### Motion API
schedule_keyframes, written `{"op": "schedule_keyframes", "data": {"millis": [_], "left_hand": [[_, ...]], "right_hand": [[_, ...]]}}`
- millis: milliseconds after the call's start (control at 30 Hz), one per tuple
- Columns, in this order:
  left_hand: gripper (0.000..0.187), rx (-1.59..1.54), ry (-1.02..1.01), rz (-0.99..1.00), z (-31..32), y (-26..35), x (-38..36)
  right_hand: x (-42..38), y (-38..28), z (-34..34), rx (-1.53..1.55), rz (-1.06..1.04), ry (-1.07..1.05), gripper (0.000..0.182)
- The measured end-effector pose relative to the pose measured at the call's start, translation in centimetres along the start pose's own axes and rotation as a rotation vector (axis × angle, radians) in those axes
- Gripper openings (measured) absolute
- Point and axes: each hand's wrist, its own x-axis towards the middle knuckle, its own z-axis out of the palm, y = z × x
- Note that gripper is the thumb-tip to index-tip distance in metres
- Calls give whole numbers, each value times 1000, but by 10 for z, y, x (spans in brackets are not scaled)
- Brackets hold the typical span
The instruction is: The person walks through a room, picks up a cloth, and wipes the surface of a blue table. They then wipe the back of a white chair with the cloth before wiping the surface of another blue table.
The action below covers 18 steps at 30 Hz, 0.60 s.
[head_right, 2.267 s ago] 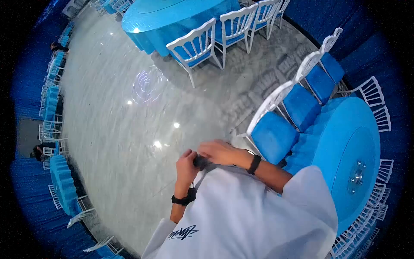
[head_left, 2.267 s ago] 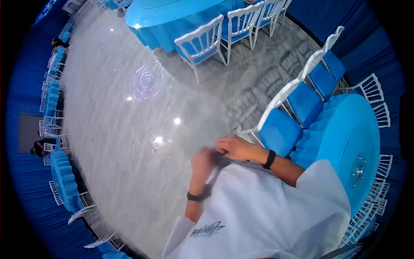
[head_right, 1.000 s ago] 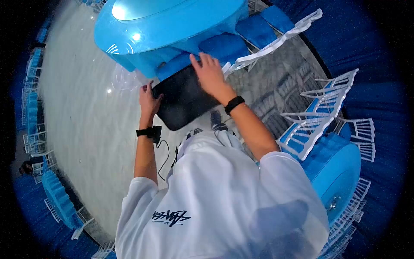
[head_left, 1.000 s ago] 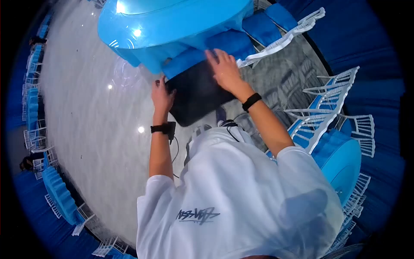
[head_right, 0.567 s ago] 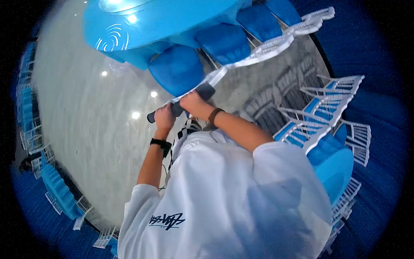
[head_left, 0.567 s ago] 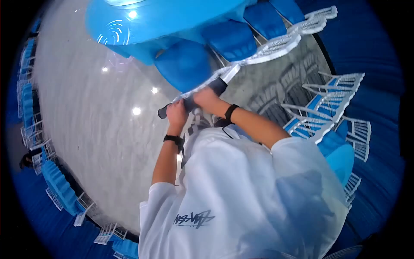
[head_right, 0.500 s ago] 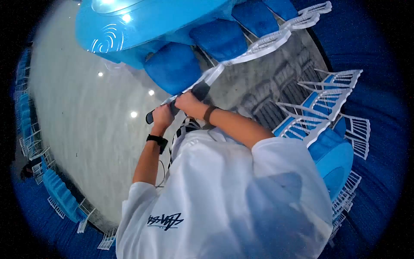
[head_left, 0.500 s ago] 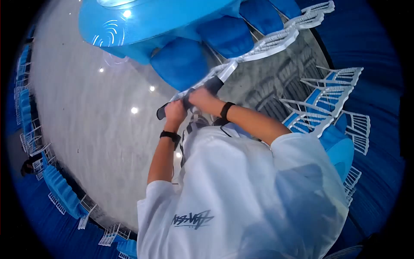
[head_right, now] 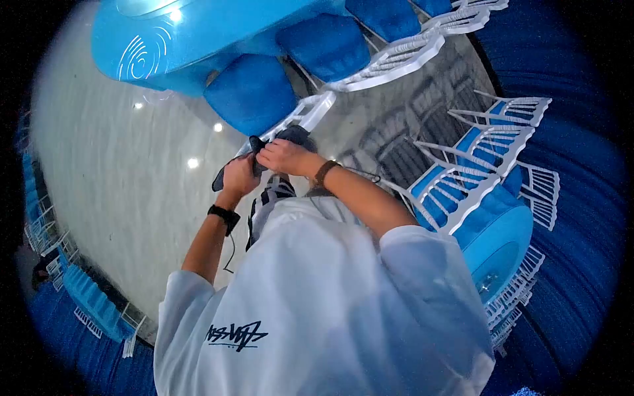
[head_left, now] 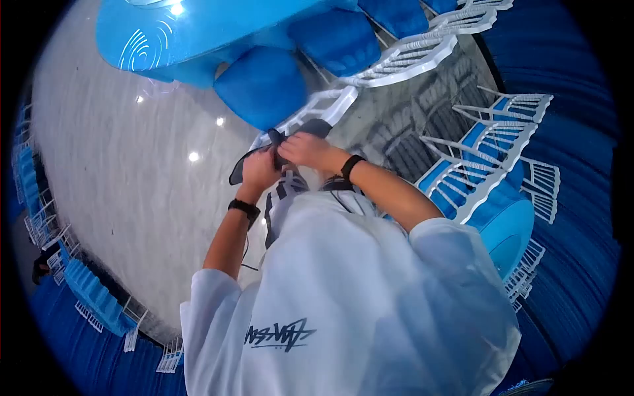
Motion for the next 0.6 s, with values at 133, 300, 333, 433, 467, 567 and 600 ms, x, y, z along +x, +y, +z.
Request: {"op": "schedule_keyframes", "data": {"millis": [133, 300, 333, 433, 467, 567, 600], "left_hand": [[42, 33, 176, 24, 20, 22, -3], [33, -41, 320, 149, 39, 66, 39], [54, -7, 225, 116, 47, 72, 52], [50, 51, 2, -45, 39, 99, 79], [46, 11, -19, -63, 35, 104, 85], [38, -103, -71, -112, 22, 109, 103], [37, -143, -82, -126, 19, 111, 108]], "right_hand": [[-32, 57, -29, 71, -45, -34, 14], [-57, 121, -51, 69, 29, -141, 19], [-60, 133, -52, 85, 56, -169, 21], [-43, 152, -59, 105, 171, -499, 26], [-32, 153, -63, 63, 204, -644, 27], [-15, 166, -51, 67, 180, -871, 27], [-5, 169, -57, 100, 162, -939, 27]]}}
